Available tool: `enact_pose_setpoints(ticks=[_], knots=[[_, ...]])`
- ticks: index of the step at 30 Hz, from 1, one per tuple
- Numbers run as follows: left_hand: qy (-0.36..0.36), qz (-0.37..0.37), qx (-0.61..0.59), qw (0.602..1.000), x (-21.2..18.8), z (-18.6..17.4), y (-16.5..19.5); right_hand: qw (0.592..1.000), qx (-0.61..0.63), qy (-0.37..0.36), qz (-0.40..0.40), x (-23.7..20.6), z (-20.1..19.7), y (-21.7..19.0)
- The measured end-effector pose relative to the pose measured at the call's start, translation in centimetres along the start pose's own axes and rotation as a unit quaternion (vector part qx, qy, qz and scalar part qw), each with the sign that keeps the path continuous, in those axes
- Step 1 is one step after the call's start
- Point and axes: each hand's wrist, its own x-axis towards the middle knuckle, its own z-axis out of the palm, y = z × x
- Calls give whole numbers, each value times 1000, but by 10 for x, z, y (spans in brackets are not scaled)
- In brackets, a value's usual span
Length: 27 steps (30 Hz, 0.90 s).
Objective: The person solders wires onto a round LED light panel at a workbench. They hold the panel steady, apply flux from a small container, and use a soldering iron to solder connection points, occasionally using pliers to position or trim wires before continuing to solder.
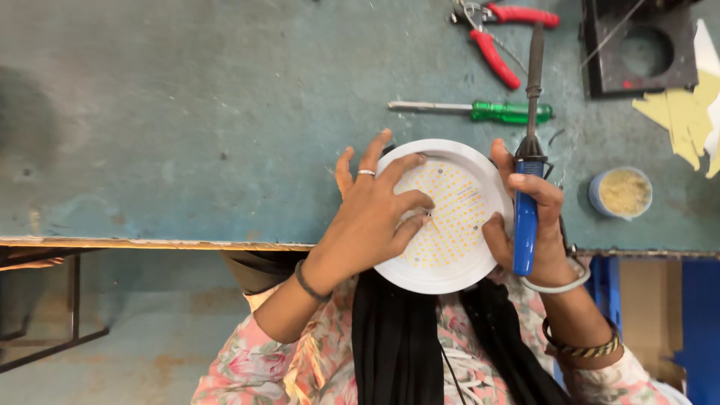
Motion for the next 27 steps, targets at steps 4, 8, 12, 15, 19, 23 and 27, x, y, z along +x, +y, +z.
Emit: enact_pose_setpoints(ticks=[4,8,12,15,19,23,27], knots=[[-8,18,-19,1000,-12,-21,8,999,26,6,26,1,9,-19],[-6,23,-13,1000,24,62,14,991,109,46,66,-38,-29,55],[-3,23,-18,1000,22,72,15,989,118,66,60,-47,-31,61],[0,-4,-9,1000,22,73,18,990,106,74,51,-48,-30,60],[20,-11,-11,1000,23,74,18,994,66,78,41,-55,-28,58],[16,-22,-13,1000,28,77,16,994,41,86,48,-66,-23,54],[7,-15,-10,1000,30,75,18,994,33,95,45,-66,-22,53]])
